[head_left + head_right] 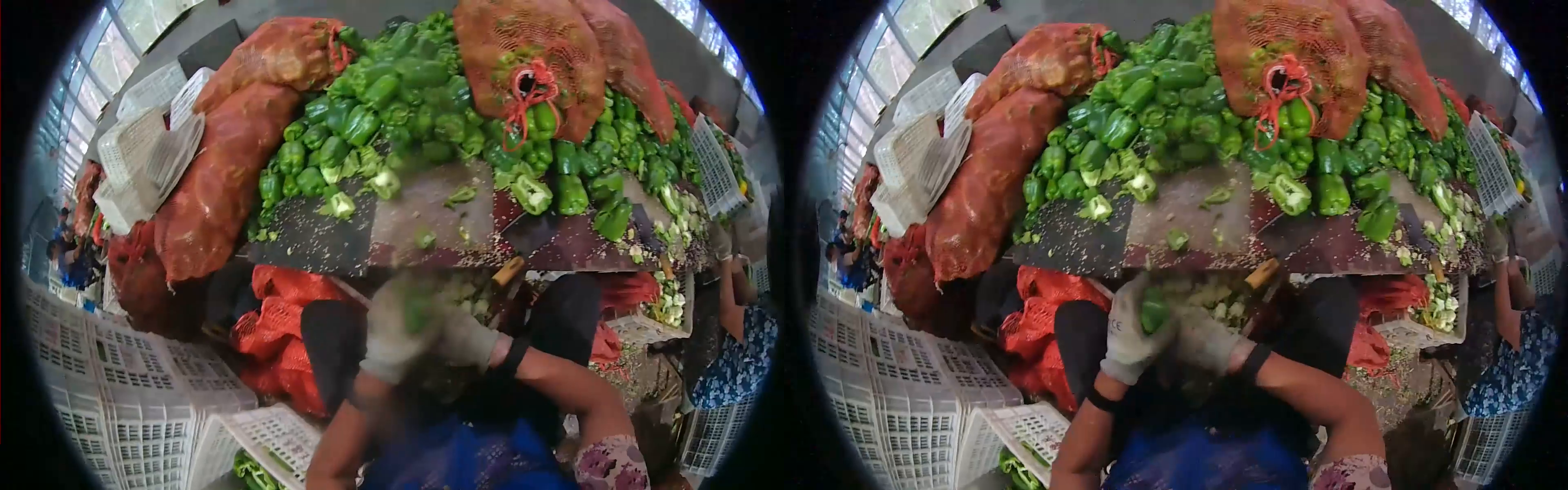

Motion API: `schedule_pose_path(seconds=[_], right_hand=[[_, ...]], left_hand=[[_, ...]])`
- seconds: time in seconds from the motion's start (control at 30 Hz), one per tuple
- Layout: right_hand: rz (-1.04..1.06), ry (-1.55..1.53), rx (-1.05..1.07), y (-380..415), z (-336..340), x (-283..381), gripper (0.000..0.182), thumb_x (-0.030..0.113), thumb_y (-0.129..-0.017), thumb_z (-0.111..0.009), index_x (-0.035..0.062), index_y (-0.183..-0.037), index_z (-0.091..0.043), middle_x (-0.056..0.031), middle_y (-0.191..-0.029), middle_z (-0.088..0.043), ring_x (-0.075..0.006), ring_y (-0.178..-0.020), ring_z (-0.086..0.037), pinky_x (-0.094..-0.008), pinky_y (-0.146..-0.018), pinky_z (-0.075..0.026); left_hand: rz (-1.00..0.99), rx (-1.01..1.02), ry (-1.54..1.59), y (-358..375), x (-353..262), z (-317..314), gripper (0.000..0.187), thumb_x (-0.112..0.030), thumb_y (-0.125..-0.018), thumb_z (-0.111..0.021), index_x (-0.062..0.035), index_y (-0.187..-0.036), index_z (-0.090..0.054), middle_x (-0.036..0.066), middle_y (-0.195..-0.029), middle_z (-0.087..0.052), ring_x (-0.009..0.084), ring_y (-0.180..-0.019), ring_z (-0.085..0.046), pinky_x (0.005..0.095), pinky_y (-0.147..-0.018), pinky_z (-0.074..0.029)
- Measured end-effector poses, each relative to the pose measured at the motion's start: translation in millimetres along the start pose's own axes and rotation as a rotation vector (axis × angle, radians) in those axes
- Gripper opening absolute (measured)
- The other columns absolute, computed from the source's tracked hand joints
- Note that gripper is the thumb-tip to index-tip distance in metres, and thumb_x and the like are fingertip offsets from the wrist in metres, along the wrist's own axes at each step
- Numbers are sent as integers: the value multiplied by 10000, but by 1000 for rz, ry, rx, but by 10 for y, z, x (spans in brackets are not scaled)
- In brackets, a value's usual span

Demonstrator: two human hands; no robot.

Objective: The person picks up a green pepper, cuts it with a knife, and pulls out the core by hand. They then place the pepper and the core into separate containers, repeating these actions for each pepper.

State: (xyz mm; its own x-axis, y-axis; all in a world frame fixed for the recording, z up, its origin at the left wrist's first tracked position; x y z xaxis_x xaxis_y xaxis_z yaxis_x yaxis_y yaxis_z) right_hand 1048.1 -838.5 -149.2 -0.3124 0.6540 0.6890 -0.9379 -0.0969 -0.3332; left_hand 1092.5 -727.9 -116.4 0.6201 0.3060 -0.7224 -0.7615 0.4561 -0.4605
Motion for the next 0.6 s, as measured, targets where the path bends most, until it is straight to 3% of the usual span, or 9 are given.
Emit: schedule_pose_path(seconds=[0.07,0.17,0.23,0.27,0.33,0.4,0.47,0.53,0.6], right_hand=[[190,139,154,6,-94,-32,426,221,-860,-611,61,-1249,-544,-182,-1221,-578,-368,-1100,-565,-452,-889,-466],[-126,285,-5,-162,455,-822,359,222,-844,-604,99,-1182,-591,-138,-1022,-649,-352,-952,-621,-462,-787,-505],[-283,703,-150,-275,895,-1470,370,249,-807,-664,78,-1130,-602,-141,-966,-616,-332,-931,-588,-449,-810,-470],[-498,738,-85,-325,1170,-1834,372,263,-818,-639,85,-1143,-600,-136,-962,-603,-343,-923,-579,-445,-806,-466],[-341,1114,-341,-263,1528,-2315,332,214,-837,-557,115,-1146,-627,-129,-1077,-622,-329,-990,-584,-453,-852,-443],[-658,1040,184,-297,1685,-2656,431,163,-799,-558,143,-1228,-606,-127,-1164,-614,-320,-1060,-578,-429,-892,-431],[-499,1121,207,-334,1775,-2632,480,181,-775,-598,191,-1254,-576,-113,-1292,-557,-293,-1155,-564,-439,-882,-462],[-448,1220,403,-349,1764,-2683,453,176,-791,-590,184,-1243,-573,-113,-1262,-565,-283,-1136,-572,-409,-855,-480],[-311,1277,412,-279,1675,-2840,460,164,-816,-565,166,-1275,-545,-112,-1243,-570,-281,-1083,-592,-392,-829,-496]], left_hand=[[-167,129,-151,-90,-86,-29,669,-164,-735,-753,16,-1316,-475,171,-1184,-565,286,-1101,-556,374,-955,-447],[257,-48,-116,-7,138,591,623,-141,-755,-758,-4,-1302,-495,140,-1165,-570,237,-1058,-561,349,-910,-460],[238,-424,-83,136,126,1206,499,-77,-799,-703,-16,-1266,-537,124,-1096,-604,214,-989,-577,327,-885,-462],[199,-473,-485,277,214,1653,444,-79,-830,-682,-7,-1249,-554,129,-1072,-613,212,-984,-576,331,-898,-459],[173,-641,-580,701,384,2547,456,-174,-894,-669,2,-1293,-534,139,-1176,-608,233,-1042,-578,346,-921,-462],[430,-993,-445,1487,811,3647,564,-309,-941,-629,21,-1362,-451,187,-1353,-510,277,-1166,-534,362,-992,-450],[723,-1092,-743,1938,597,4229,599,-311,-936,-631,24,-1386,-422,206,-1405,-457,312,-1238,-487,399,-1034,-418],[741,-947,-1272,2041,118,4138,724,-446,-865,-691,-2,-1377,-438,161,-1157,-599,304,-900,-617,419,-765,-542],[427,-788,-1697,1867,7,3896,799,-555,-842,-661,31,-1349,-468,211,-1195,-588,356,-981,-617,422,-791,-547]])
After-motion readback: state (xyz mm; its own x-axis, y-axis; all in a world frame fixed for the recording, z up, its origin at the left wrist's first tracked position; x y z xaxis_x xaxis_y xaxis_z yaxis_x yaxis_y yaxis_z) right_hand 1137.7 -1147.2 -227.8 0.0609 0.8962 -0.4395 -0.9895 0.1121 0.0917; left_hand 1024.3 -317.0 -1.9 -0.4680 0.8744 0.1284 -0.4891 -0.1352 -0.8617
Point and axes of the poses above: each hand's wrist, its own y-axis away from the middle knuckle, its own z-axis out of the back of the hand, x = y × z, the point moved 8 cm from there along -y, towards the middle knuckle
